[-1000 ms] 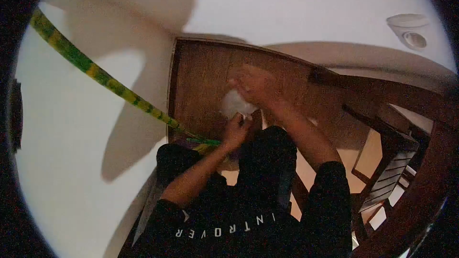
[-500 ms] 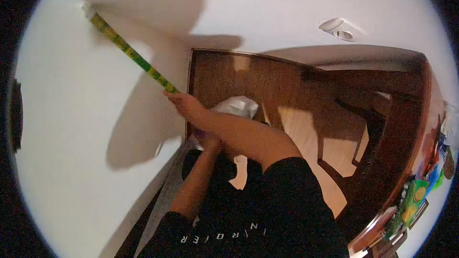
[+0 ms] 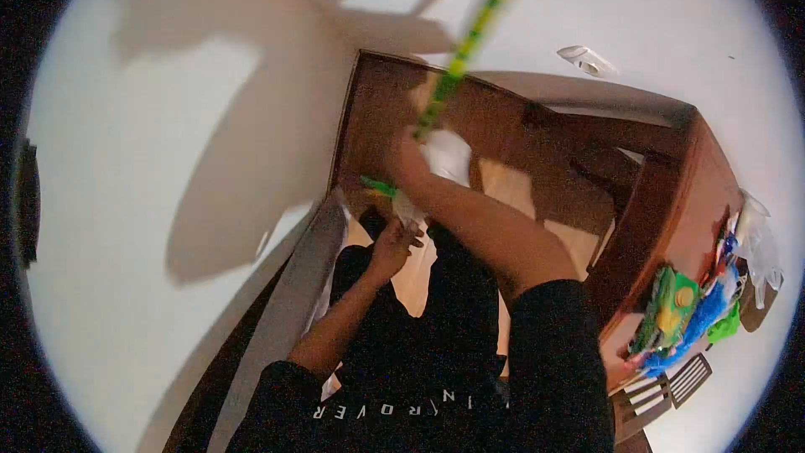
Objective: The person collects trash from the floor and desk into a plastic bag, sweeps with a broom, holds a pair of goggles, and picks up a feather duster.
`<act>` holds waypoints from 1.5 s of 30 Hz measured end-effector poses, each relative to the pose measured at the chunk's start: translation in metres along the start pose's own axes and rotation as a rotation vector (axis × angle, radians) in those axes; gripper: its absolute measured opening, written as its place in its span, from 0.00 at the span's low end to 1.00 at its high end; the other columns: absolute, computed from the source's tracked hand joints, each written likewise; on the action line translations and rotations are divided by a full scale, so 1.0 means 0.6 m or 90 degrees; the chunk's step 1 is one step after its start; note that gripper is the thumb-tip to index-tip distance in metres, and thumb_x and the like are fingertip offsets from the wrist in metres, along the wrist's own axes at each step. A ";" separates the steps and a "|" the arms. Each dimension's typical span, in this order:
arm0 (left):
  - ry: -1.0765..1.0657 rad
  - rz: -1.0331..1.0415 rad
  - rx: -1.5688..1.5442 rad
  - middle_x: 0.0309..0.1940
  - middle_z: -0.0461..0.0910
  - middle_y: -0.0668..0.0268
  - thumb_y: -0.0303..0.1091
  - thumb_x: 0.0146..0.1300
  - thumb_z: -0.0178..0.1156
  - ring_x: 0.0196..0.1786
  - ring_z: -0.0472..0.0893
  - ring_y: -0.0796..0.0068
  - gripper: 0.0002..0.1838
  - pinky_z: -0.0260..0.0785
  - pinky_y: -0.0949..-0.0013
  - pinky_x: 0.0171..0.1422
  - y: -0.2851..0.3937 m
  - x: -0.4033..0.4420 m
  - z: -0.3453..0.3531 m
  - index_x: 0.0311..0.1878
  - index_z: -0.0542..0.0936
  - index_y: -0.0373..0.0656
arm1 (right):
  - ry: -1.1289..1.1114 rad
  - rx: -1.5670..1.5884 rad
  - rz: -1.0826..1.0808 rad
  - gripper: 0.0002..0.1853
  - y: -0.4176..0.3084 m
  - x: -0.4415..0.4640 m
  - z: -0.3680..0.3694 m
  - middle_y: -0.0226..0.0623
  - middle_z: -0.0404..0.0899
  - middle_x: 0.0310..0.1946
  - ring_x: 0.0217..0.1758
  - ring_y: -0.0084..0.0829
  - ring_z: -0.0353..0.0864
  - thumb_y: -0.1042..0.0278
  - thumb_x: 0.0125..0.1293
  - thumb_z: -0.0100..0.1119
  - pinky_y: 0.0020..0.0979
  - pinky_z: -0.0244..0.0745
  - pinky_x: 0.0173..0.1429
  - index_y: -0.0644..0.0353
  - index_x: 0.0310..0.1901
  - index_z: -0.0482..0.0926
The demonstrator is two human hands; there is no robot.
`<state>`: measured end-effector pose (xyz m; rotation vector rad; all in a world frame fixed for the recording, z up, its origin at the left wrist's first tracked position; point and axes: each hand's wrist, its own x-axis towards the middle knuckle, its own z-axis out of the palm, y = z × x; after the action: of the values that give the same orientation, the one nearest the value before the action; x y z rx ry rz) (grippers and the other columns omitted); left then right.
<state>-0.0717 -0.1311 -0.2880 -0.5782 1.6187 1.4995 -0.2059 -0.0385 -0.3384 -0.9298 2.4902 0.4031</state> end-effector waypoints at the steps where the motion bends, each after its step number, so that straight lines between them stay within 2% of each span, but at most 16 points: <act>1: -0.025 0.031 -0.007 0.37 0.77 0.59 0.39 0.68 0.48 0.37 0.79 0.71 0.13 0.70 0.65 0.41 -0.037 -0.010 0.004 0.42 0.68 0.37 | -0.038 0.017 0.042 0.10 0.013 -0.033 -0.004 0.44 0.80 0.36 0.37 0.42 0.78 0.70 0.57 0.54 0.41 0.66 0.46 0.61 0.38 0.82; 2: -0.050 0.060 -0.010 0.38 0.77 0.62 0.45 0.70 0.46 0.38 0.79 0.73 0.16 0.68 0.65 0.39 -0.053 -0.019 0.007 0.44 0.69 0.40 | 0.039 -0.002 0.044 0.06 0.037 -0.083 -0.012 0.36 0.79 0.24 0.26 0.36 0.79 0.70 0.56 0.55 0.37 0.65 0.27 0.57 0.27 0.82; 3: -0.045 0.046 0.009 0.34 0.76 0.57 0.34 0.70 0.45 0.35 0.79 0.71 0.10 0.73 0.66 0.43 -0.033 -0.045 0.010 0.39 0.66 0.35 | -0.004 0.122 0.176 0.07 0.039 -0.102 0.049 0.34 0.80 0.22 0.27 0.32 0.80 0.67 0.56 0.56 0.35 0.67 0.27 0.57 0.26 0.82; 7: -0.069 0.114 0.002 0.35 0.77 0.58 0.35 0.70 0.45 0.35 0.79 0.72 0.11 0.73 0.66 0.43 -0.043 -0.086 0.012 0.40 0.67 0.35 | -0.218 0.277 0.173 0.15 0.082 -0.254 -0.025 0.46 0.80 0.26 0.31 0.40 0.82 0.65 0.56 0.55 0.42 0.75 0.34 0.63 0.42 0.78; 12: -0.015 -0.009 -0.006 0.33 0.77 0.58 0.38 0.68 0.49 0.34 0.79 0.72 0.13 0.73 0.67 0.42 -0.050 -0.108 -0.010 0.39 0.68 0.36 | -0.349 0.443 0.264 0.27 0.013 -0.346 -0.037 0.51 0.80 0.34 0.35 0.48 0.82 0.64 0.62 0.47 0.44 0.76 0.38 0.61 0.63 0.61; 14: -0.010 -0.001 0.006 0.33 0.77 0.57 0.39 0.67 0.51 0.34 0.80 0.71 0.14 0.72 0.67 0.40 -0.022 -0.122 -0.017 0.39 0.69 0.35 | -0.276 0.801 0.397 0.27 -0.030 -0.367 -0.019 0.57 0.78 0.40 0.44 0.50 0.79 0.64 0.62 0.50 0.45 0.75 0.48 0.54 0.64 0.64; 18: 0.031 0.041 -0.001 0.31 0.78 0.56 0.39 0.67 0.51 0.32 0.81 0.70 0.14 0.72 0.67 0.38 -0.034 -0.112 -0.028 0.37 0.69 0.34 | -0.088 0.711 0.452 0.27 -0.107 -0.410 -0.010 0.57 0.75 0.48 0.51 0.52 0.76 0.63 0.64 0.48 0.44 0.71 0.55 0.50 0.66 0.62; 25: 0.039 0.025 0.027 0.29 0.79 0.58 0.41 0.67 0.52 0.31 0.81 0.70 0.16 0.73 0.67 0.38 -0.050 -0.121 -0.041 0.37 0.69 0.34 | -0.329 0.856 0.635 0.26 -0.161 -0.451 0.075 0.51 0.70 0.58 0.62 0.48 0.69 0.61 0.66 0.44 0.41 0.62 0.65 0.52 0.66 0.61; 27: 0.046 0.020 0.008 0.29 0.79 0.58 0.41 0.66 0.52 0.31 0.81 0.70 0.16 0.73 0.67 0.38 -0.058 -0.125 -0.043 0.37 0.69 0.34 | -0.207 0.835 0.596 0.28 -0.200 -0.454 0.207 0.50 0.79 0.41 0.44 0.51 0.79 0.65 0.60 0.50 0.42 0.75 0.48 0.52 0.64 0.64; 30: 0.032 -0.013 0.032 0.30 0.78 0.59 0.41 0.67 0.52 0.32 0.81 0.71 0.16 0.73 0.68 0.39 -0.068 -0.125 -0.045 0.38 0.70 0.34 | -0.236 0.907 0.566 0.24 -0.149 -0.392 0.196 0.51 0.74 0.53 0.55 0.48 0.74 0.67 0.63 0.47 0.40 0.70 0.57 0.57 0.62 0.66; 34: 0.032 0.000 0.022 0.30 0.77 0.59 0.41 0.67 0.51 0.33 0.79 0.72 0.15 0.73 0.68 0.40 -0.070 -0.132 -0.043 0.38 0.70 0.34 | -0.185 0.845 0.547 0.24 -0.085 -0.267 0.112 0.57 0.77 0.40 0.44 0.51 0.78 0.69 0.57 0.52 0.45 0.71 0.50 0.59 0.57 0.71; 36: 0.041 0.009 0.022 0.30 0.77 0.59 0.41 0.68 0.51 0.33 0.79 0.72 0.15 0.73 0.68 0.40 -0.078 -0.131 -0.040 0.38 0.69 0.34 | -0.066 0.846 0.510 0.23 -0.063 -0.212 0.106 0.56 0.78 0.40 0.43 0.52 0.78 0.69 0.56 0.51 0.45 0.72 0.49 0.58 0.57 0.72; 38: 0.032 0.021 0.041 0.32 0.77 0.59 0.41 0.68 0.51 0.33 0.79 0.71 0.15 0.74 0.68 0.40 -0.088 -0.131 -0.042 0.38 0.69 0.35 | -0.123 0.795 0.480 0.24 -0.020 -0.173 0.087 0.56 0.78 0.41 0.43 0.52 0.78 0.67 0.56 0.52 0.46 0.73 0.48 0.55 0.58 0.71; 40: 0.032 -0.006 0.072 0.30 0.76 0.62 0.38 0.68 0.51 0.32 0.78 0.73 0.13 0.72 0.69 0.40 -0.067 -0.139 -0.037 0.38 0.69 0.36 | -0.174 0.739 0.450 0.25 -0.010 -0.176 0.082 0.55 0.78 0.41 0.44 0.52 0.78 0.66 0.57 0.52 0.46 0.74 0.48 0.52 0.59 0.69; 42: 0.036 -0.026 0.094 0.29 0.75 0.64 0.36 0.68 0.51 0.31 0.77 0.74 0.10 0.70 0.71 0.41 -0.049 -0.139 -0.029 0.38 0.70 0.37 | 0.031 0.833 0.467 0.26 -0.022 -0.219 0.071 0.58 0.77 0.42 0.45 0.54 0.77 0.69 0.58 0.48 0.46 0.72 0.51 0.54 0.62 0.66; 45: 0.035 -0.018 0.116 0.31 0.77 0.58 0.40 0.67 0.51 0.32 0.80 0.71 0.15 0.73 0.68 0.40 -0.048 -0.141 -0.020 0.38 0.70 0.34 | -0.130 0.852 0.542 0.25 -0.031 -0.299 0.008 0.58 0.76 0.44 0.48 0.56 0.76 0.68 0.63 0.45 0.45 0.70 0.55 0.51 0.64 0.64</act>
<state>-0.0060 -0.1647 -0.2368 -0.5429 1.7598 1.3091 -0.0712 0.0475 -0.2542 0.6564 2.1008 -0.8230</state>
